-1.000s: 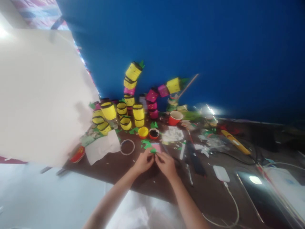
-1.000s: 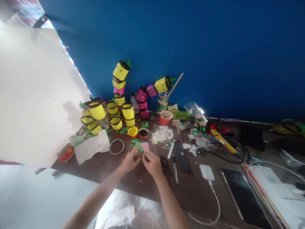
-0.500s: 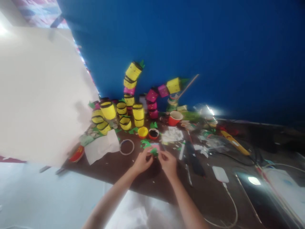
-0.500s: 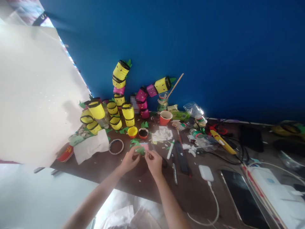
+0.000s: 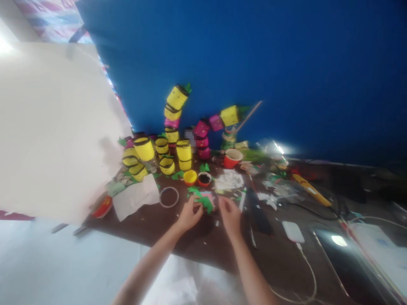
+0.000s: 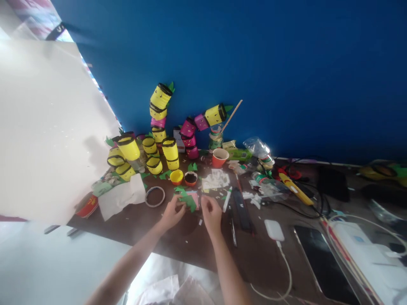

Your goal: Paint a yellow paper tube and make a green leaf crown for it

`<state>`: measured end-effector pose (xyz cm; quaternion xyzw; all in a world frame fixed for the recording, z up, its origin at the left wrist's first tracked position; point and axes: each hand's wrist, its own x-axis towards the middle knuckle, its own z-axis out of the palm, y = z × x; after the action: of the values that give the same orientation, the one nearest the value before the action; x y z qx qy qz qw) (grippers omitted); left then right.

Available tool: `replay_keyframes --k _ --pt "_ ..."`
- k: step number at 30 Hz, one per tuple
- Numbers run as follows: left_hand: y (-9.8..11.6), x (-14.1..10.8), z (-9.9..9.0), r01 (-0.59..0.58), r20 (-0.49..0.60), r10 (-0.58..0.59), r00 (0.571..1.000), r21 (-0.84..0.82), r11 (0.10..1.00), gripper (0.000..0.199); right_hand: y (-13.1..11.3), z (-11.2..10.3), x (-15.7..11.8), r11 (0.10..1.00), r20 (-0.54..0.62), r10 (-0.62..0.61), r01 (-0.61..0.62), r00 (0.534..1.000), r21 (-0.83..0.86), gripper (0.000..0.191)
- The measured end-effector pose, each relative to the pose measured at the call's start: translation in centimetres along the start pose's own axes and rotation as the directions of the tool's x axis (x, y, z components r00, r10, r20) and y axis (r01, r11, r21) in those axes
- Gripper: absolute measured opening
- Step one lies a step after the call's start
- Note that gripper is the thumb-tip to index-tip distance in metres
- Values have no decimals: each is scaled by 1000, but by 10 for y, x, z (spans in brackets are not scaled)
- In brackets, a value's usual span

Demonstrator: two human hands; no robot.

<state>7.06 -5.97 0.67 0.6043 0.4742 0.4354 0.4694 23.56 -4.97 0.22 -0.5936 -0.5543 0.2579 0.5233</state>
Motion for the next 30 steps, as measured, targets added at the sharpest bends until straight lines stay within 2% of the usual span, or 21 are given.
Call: replay_keyframes --k 3,6,15,20,30 --pt "0 0 0 -14 18 14 1000 -13 1000 21 -4 4 -1 1000 102 -2 0 995 24 30" --pt "1 -1 -1 -24 27 24 999 -12 1000 21 -6 6 -2 1000 150 -2 -2 989 30 30" --pt "8 -1 -2 -36 25 35 999 19 999 22 -2 5 -2 1000 170 -22 20 985 15 29" --pt "8 -1 -3 -47 35 46 998 28 999 22 -4 5 -2 994 213 -110 109 971 13 26" --pt "9 -1 -3 -55 22 54 998 53 997 21 0 5 -2 972 117 -213 223 970 -73 20"
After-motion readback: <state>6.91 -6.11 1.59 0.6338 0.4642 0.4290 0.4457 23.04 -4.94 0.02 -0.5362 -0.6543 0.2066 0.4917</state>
